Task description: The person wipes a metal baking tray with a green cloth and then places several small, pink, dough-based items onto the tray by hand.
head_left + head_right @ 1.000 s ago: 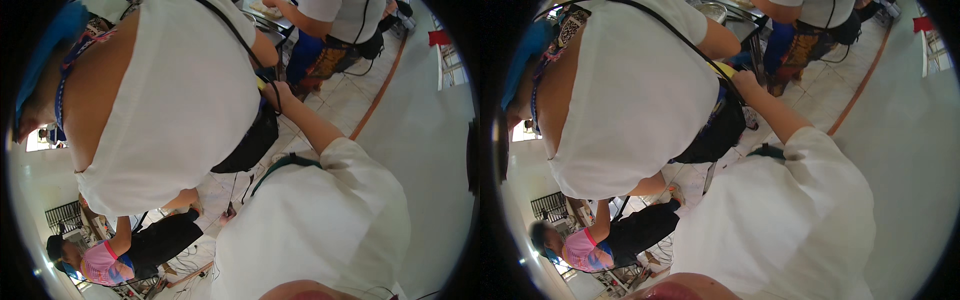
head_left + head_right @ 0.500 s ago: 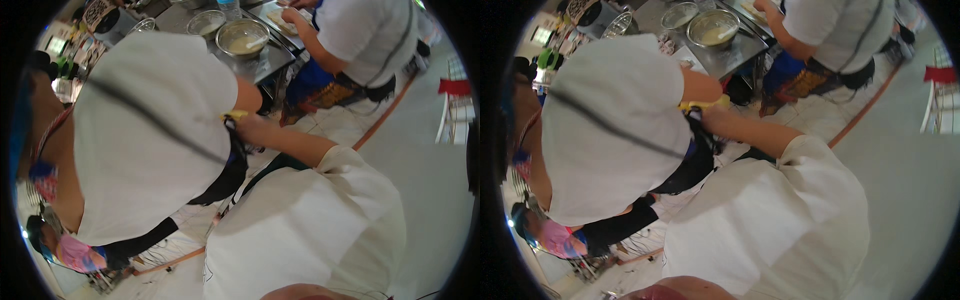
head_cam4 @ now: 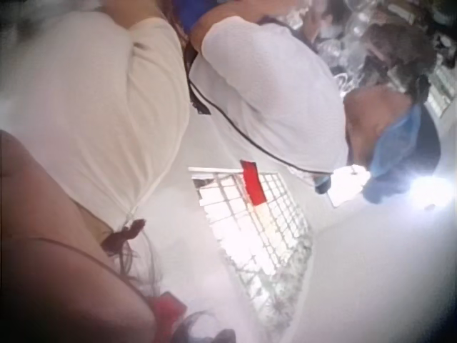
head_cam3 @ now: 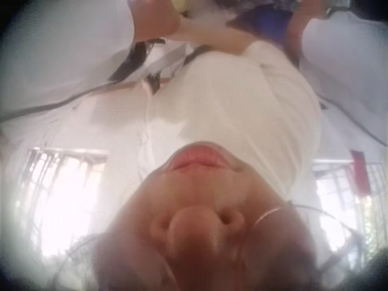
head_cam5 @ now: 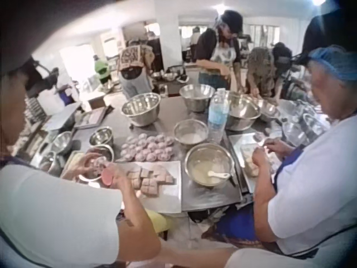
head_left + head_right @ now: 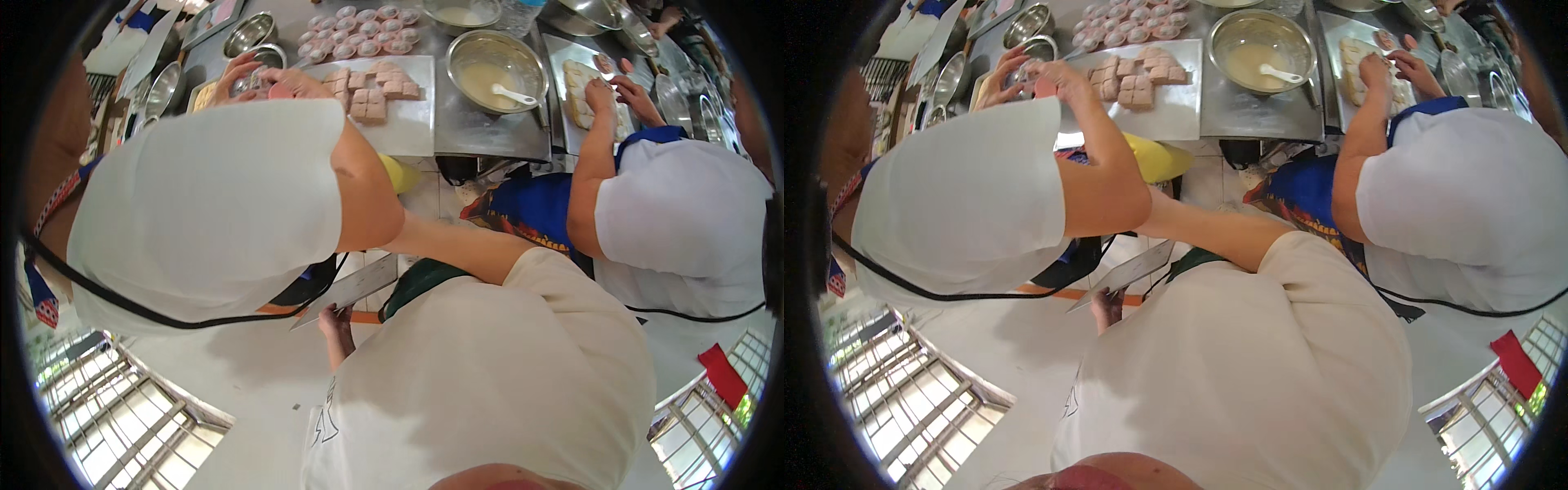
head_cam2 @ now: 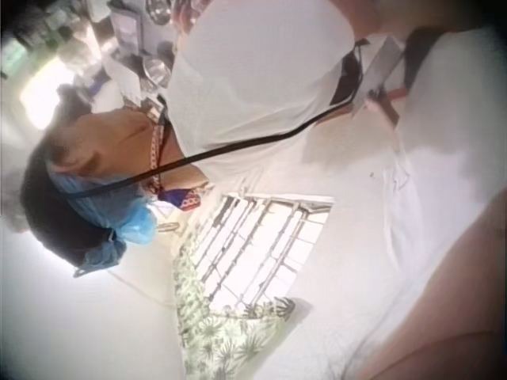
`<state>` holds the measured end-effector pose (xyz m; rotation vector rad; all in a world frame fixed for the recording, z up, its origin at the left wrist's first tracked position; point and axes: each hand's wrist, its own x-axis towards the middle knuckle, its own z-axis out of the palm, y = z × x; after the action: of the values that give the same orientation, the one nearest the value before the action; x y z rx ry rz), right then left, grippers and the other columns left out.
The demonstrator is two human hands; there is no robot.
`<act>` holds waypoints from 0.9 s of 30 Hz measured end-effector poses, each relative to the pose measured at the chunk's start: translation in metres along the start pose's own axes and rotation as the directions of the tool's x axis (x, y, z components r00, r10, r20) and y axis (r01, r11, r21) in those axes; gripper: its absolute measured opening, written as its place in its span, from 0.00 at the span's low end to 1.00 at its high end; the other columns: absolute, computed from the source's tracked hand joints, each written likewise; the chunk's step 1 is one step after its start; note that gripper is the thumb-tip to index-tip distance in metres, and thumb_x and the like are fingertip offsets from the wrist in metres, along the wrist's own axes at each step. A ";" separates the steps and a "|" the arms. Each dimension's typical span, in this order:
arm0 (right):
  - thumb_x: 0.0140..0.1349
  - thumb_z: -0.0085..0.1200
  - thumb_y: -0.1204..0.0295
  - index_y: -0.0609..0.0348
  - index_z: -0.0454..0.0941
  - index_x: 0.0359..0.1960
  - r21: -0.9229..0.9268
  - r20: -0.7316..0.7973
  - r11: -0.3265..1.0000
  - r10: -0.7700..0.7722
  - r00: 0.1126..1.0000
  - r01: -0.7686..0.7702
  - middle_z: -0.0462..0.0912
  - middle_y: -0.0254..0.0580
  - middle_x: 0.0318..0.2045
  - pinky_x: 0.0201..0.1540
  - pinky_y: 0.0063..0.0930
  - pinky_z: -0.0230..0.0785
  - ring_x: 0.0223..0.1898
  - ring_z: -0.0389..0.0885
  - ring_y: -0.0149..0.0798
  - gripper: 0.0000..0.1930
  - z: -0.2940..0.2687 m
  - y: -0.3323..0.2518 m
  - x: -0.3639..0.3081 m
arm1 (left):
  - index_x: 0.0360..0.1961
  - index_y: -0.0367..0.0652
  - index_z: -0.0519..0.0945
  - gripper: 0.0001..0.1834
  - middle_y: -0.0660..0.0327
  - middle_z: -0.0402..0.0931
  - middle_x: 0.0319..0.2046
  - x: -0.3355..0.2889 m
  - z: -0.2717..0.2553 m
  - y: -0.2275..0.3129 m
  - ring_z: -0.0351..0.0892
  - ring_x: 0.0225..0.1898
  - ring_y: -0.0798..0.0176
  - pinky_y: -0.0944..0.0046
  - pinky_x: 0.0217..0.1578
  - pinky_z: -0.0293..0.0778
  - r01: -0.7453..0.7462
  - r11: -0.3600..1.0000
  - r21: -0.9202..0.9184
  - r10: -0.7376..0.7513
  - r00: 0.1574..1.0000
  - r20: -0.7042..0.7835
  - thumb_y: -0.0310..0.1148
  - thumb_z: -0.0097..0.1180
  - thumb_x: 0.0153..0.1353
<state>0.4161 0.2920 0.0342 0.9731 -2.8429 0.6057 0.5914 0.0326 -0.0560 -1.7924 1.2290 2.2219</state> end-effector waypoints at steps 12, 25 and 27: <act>0.53 0.51 0.70 0.57 0.77 0.38 -0.049 0.398 0.953 0.293 0.869 -0.299 0.78 0.46 0.37 0.37 0.40 0.75 0.37 0.81 0.48 0.11 0.015 0.046 -0.140 | 0.31 0.37 0.69 0.07 0.55 0.70 0.30 -0.033 -0.032 -0.003 0.76 0.33 0.53 0.55 0.29 0.79 0.106 0.984 0.143 -0.138 0.962 0.235 0.24 0.48 0.49; 0.63 0.46 0.58 0.60 0.77 0.42 0.092 0.355 0.914 0.341 0.870 -0.396 0.77 0.53 0.42 0.48 0.44 0.70 0.46 0.76 0.55 0.18 0.071 0.078 -0.143 | 0.26 0.36 0.73 0.08 0.57 0.74 0.24 -0.152 -0.064 0.052 0.76 0.28 0.56 0.57 0.27 0.76 -0.113 0.963 0.245 0.054 0.971 0.234 0.19 0.50 0.41; 0.64 0.45 0.58 0.60 0.77 0.41 0.155 0.336 0.907 0.324 0.885 -0.391 0.77 0.53 0.40 0.48 0.44 0.70 0.44 0.77 0.55 0.18 0.092 0.078 -0.147 | 0.27 0.36 0.73 0.09 0.57 0.74 0.24 -0.170 -0.084 0.055 0.75 0.29 0.57 0.58 0.30 0.75 -0.164 0.963 0.214 0.121 0.972 0.200 0.18 0.50 0.39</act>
<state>0.4908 0.3963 -0.1055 0.5987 -3.3273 0.8908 0.6899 0.0190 0.1150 -1.4216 1.5439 2.1513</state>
